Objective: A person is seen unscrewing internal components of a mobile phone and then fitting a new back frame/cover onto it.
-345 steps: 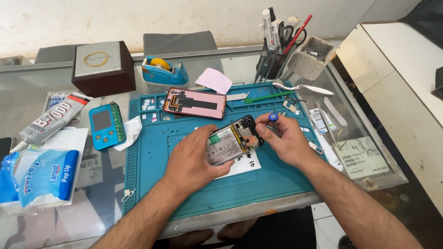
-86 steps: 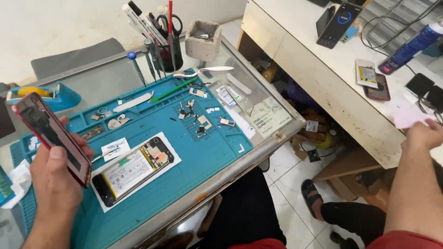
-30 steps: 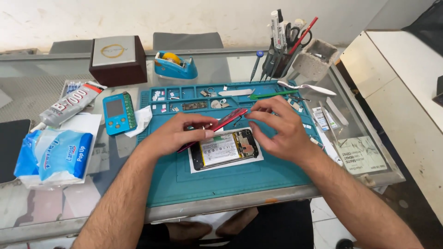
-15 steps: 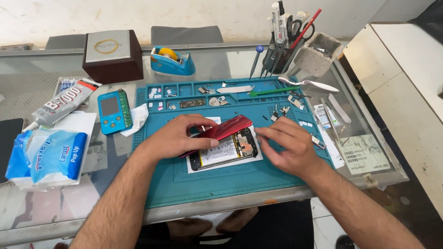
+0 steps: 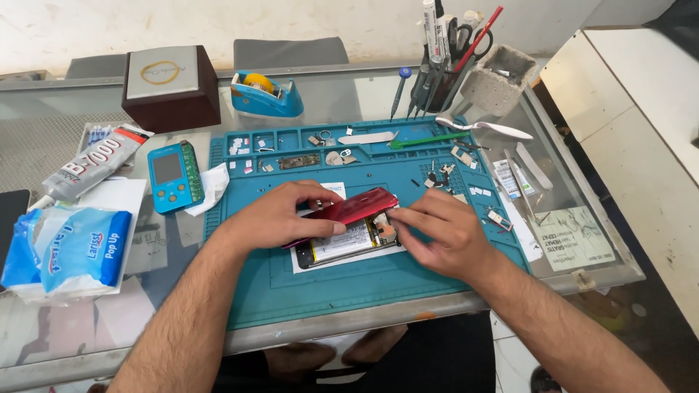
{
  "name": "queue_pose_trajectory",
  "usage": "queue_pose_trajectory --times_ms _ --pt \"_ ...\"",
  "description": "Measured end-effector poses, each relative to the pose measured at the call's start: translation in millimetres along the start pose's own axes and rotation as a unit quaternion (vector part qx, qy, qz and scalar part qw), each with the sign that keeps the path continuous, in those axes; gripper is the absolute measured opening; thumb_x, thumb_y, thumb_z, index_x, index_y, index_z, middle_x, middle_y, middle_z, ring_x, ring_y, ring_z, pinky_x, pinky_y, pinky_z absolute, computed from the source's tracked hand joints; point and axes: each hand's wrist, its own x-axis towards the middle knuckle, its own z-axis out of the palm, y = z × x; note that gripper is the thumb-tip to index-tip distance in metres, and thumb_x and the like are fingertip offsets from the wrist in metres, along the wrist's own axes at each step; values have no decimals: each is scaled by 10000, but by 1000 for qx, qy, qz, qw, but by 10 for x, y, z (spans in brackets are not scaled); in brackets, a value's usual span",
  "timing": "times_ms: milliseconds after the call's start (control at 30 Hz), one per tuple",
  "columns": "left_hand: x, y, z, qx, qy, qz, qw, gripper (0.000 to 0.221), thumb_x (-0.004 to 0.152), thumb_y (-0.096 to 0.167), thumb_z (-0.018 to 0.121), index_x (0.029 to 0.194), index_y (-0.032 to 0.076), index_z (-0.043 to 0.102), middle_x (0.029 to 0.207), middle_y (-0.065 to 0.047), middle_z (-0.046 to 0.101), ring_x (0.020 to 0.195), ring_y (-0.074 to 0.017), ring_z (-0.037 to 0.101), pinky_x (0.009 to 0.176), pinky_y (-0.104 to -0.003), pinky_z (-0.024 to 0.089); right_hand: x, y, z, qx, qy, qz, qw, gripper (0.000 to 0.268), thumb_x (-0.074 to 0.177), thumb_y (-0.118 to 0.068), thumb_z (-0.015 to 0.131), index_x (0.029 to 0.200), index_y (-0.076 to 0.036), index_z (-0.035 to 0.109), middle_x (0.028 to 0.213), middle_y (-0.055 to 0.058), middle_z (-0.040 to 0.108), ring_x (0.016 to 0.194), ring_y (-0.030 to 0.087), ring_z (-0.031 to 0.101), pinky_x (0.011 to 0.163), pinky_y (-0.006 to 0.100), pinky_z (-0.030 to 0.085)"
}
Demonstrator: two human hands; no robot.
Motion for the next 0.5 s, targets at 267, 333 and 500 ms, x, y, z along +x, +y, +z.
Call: queue_pose_trajectory --times_ms 267,333,500 --pt "14 59 -3 4 -5 4 1000 623 694 490 819 1156 74 793 1022 -119 750 959 -279 656 903 -443 547 -70 1 34 -29 -42 -21 998 114 824 42 782 916 -25 795 640 102 670 514 244 633 456 342 538" --pt "5 67 3 5 -4 4 1000 623 691 485 823 1157 73 794 1029 -124 753 968 -289 662 913 -457 547 -105 -4 45 -40 -64 -21 997 94 827 12 791 913 -26 792 620 98 655 511 242 639 448 338 540" --pt "-3 111 -3 18 1 8 1000 639 692 483 826 1173 64 785 1046 -129 752 980 -304 670 936 -482 550 -118 -27 49 -76 -80 -42 993 103 845 -13 778 945 -34 791 613 78 621 512 227 632 441 329 538"
